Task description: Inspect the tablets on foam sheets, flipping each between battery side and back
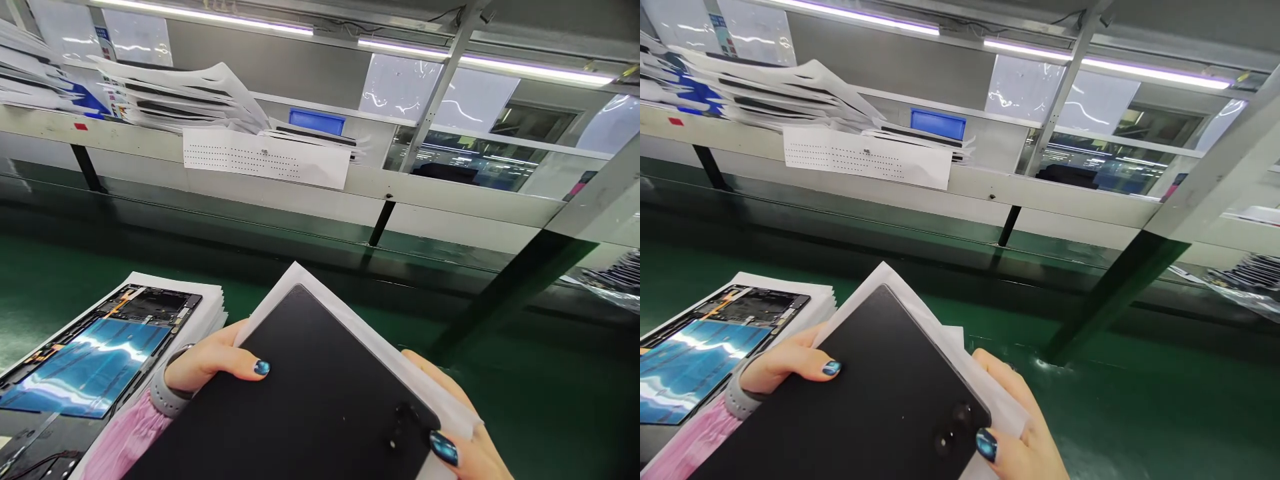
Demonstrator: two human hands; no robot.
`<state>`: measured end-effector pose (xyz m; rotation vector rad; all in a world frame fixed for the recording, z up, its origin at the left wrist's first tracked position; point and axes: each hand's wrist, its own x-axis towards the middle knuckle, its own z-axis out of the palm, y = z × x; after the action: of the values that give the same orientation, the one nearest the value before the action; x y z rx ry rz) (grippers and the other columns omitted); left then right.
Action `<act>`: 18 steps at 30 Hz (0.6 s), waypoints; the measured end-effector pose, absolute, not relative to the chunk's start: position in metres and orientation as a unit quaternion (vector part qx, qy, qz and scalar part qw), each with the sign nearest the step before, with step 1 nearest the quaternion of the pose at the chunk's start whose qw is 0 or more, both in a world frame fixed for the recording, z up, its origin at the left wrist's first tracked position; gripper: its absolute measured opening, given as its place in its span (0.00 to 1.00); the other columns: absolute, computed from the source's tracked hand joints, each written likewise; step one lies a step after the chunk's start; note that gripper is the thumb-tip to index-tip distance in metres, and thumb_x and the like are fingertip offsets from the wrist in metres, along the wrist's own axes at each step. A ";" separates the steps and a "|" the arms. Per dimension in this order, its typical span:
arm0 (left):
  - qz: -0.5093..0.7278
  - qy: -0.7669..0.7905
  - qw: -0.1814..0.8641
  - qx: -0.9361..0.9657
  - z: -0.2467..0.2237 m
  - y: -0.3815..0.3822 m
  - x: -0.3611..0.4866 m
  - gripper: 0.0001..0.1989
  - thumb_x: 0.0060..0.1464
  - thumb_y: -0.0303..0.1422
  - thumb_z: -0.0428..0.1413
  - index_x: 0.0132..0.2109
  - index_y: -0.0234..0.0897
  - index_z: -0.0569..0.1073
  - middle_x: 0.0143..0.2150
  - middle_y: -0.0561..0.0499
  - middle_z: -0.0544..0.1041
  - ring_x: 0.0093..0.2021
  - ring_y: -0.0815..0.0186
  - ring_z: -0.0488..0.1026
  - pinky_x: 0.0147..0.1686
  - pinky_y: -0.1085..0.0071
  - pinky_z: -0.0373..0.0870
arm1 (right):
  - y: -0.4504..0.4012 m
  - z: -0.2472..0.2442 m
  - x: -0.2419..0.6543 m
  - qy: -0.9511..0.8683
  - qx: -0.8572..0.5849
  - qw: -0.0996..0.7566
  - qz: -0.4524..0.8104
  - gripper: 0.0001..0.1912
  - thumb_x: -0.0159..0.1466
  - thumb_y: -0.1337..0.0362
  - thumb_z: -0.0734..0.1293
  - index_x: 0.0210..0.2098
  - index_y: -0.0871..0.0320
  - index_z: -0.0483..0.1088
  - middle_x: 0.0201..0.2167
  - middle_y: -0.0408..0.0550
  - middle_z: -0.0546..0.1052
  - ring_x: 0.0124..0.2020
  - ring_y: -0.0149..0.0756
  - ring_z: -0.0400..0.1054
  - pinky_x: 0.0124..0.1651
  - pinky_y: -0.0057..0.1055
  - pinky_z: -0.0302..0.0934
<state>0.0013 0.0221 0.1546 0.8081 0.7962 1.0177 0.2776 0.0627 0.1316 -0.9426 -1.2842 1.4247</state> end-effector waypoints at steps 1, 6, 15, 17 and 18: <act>0.461 0.362 0.722 0.367 0.155 0.022 0.001 0.32 0.40 0.31 0.63 0.56 0.37 0.71 0.38 0.47 0.82 0.40 0.52 0.79 0.40 0.64 0.73 | 0.064 0.134 0.278 -0.511 -0.387 0.479 0.600 0.28 0.43 0.51 0.74 0.43 0.53 0.78 0.35 0.52 0.79 0.36 0.59 0.73 0.35 0.43 0.69; 0.460 0.397 0.707 0.361 0.157 0.019 0.000 0.28 0.42 0.30 0.64 0.54 0.35 0.73 0.36 0.48 0.82 0.39 0.52 0.79 0.39 0.64 0.74 | 0.061 0.139 0.267 -0.526 -0.427 0.484 0.554 0.28 0.40 0.48 0.78 0.39 0.51 0.79 0.33 0.49 0.78 0.33 0.52 0.72 0.33 0.39 0.68; 0.459 0.404 0.697 0.374 0.154 0.025 0.003 0.24 0.44 0.30 0.64 0.51 0.33 0.75 0.36 0.47 0.82 0.40 0.52 0.79 0.43 0.61 0.73 | 0.065 0.148 0.248 -0.656 -0.469 0.471 0.357 0.28 0.65 0.42 0.62 0.18 0.54 0.60 0.19 0.44 0.62 0.22 0.37 0.57 0.24 0.30 0.53; 0.460 0.400 0.700 0.373 0.154 0.027 0.005 0.24 0.44 0.31 0.64 0.51 0.33 0.75 0.36 0.46 0.82 0.39 0.51 0.79 0.43 0.60 0.73 | 0.070 0.148 0.249 -0.635 -0.455 0.472 0.409 0.27 0.65 0.40 0.60 0.21 0.54 0.65 0.21 0.45 0.66 0.23 0.38 0.59 0.25 0.31 0.54; 0.463 0.397 0.701 0.370 0.155 0.027 0.005 0.25 0.44 0.31 0.65 0.51 0.33 0.75 0.36 0.46 0.83 0.40 0.51 0.79 0.44 0.60 0.73 | 0.071 0.148 0.250 -0.623 -0.446 0.472 0.435 0.27 0.65 0.39 0.59 0.25 0.54 0.68 0.22 0.46 0.69 0.24 0.40 0.62 0.26 0.31 0.56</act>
<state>0.0053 0.0274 0.1548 0.8239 0.8833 1.0299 0.2498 0.0713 0.1483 -1.0927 -1.5255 1.0645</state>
